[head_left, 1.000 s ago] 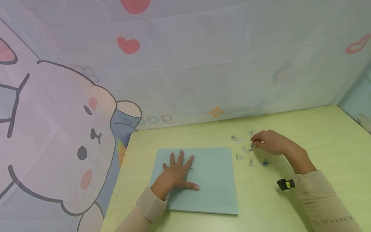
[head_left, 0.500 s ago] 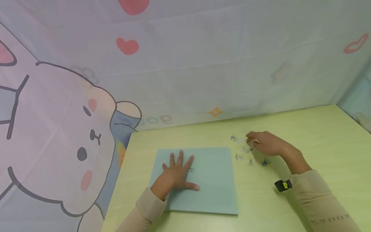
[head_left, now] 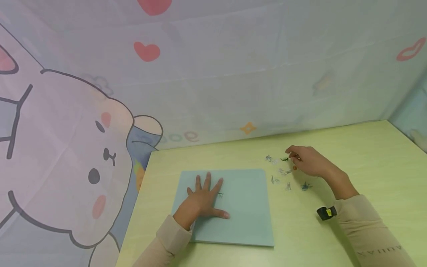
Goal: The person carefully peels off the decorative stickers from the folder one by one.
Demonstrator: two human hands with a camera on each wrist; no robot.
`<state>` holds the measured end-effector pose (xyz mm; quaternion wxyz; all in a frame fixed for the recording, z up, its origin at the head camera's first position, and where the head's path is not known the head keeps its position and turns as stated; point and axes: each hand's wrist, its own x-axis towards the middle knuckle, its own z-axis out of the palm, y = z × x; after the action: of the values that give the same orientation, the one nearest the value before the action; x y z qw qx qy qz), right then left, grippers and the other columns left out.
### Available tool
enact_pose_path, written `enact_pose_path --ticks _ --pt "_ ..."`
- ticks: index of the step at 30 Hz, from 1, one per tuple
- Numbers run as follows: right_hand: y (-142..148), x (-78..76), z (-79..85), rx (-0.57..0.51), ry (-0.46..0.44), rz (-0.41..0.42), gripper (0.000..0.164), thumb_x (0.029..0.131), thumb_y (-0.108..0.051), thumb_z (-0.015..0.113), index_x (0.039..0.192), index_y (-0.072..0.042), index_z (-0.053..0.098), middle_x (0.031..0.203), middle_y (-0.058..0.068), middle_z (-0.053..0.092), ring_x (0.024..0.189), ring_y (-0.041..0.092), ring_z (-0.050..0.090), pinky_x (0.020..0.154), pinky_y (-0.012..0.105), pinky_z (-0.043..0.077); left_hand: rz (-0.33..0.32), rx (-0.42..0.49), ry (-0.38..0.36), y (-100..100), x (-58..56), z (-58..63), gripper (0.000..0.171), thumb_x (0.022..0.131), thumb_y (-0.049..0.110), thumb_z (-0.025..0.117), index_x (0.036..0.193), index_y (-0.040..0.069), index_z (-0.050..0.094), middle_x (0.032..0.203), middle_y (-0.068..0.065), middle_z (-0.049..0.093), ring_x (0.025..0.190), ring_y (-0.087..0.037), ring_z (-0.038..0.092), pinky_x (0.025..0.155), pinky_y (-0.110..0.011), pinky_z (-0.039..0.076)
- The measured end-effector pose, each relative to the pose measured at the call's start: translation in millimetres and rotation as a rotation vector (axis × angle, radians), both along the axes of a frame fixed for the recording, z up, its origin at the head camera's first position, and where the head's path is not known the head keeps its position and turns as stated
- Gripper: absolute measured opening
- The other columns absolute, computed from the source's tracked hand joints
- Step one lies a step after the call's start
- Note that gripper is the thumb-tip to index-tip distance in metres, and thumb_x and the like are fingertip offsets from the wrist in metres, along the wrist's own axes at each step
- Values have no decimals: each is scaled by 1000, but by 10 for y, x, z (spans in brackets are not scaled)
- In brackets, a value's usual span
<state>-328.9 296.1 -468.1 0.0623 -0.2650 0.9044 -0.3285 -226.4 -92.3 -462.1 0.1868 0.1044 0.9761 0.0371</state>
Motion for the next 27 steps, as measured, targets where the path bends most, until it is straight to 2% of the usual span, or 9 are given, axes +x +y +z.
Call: enact_pose_path --ticks 3,7,10,14,21,24,27 --pt "-8 14 8 18 0 9 36 108 -1 49 143 10 54 129 32 66 85 25 74 87 54 56 3 0 -3 -4 10 3 123 76 73 83 171 23 22 176 -22 3 158 -57 2 112 -82 23" --pt "-104 57 97 24 33 59 36 109 -7 56 143 6 57 131 28 67 106 37 72 94 58 54 10 -4 -6 -22 18 15 124 77 73 83 172 23 22 176 -22 3 158 -56 2 112 -82 23" --pt "-243 117 206 -3 69 100 35 109 -11 59 141 3 59 131 23 69 120 41 67 98 59 52 13 0 -9 -32 7 34 123 77 73 82 172 23 21 176 -22 3 158 -56 2 112 -82 23" --pt "-482 229 293 -72 100 162 32 108 -14 63 136 0 65 127 16 72 115 34 69 97 57 54 0 10 -33 -57 -21 68 120 80 74 79 172 25 21 177 -20 2 158 -55 2 114 -80 23" --pt "-851 330 262 -161 82 244 26 105 -20 70 128 -8 72 117 -1 75 107 18 70 92 48 56 -65 61 -36 -218 -153 107 113 83 71 79 170 24 27 178 -10 12 161 -48 8 117 -78 21" --pt "-990 334 243 -180 110 259 25 104 -20 72 126 -9 73 115 -4 73 103 17 70 89 47 57 -72 63 -22 -227 -194 103 112 82 70 81 170 25 29 178 -9 12 161 -47 7 119 -76 19" --pt "-1138 334 213 -197 128 274 25 102 -19 73 124 -8 74 115 -2 72 102 20 70 87 48 58 -71 65 -16 -189 -216 71 114 80 69 83 170 23 30 177 -12 13 160 -49 7 117 -78 22"
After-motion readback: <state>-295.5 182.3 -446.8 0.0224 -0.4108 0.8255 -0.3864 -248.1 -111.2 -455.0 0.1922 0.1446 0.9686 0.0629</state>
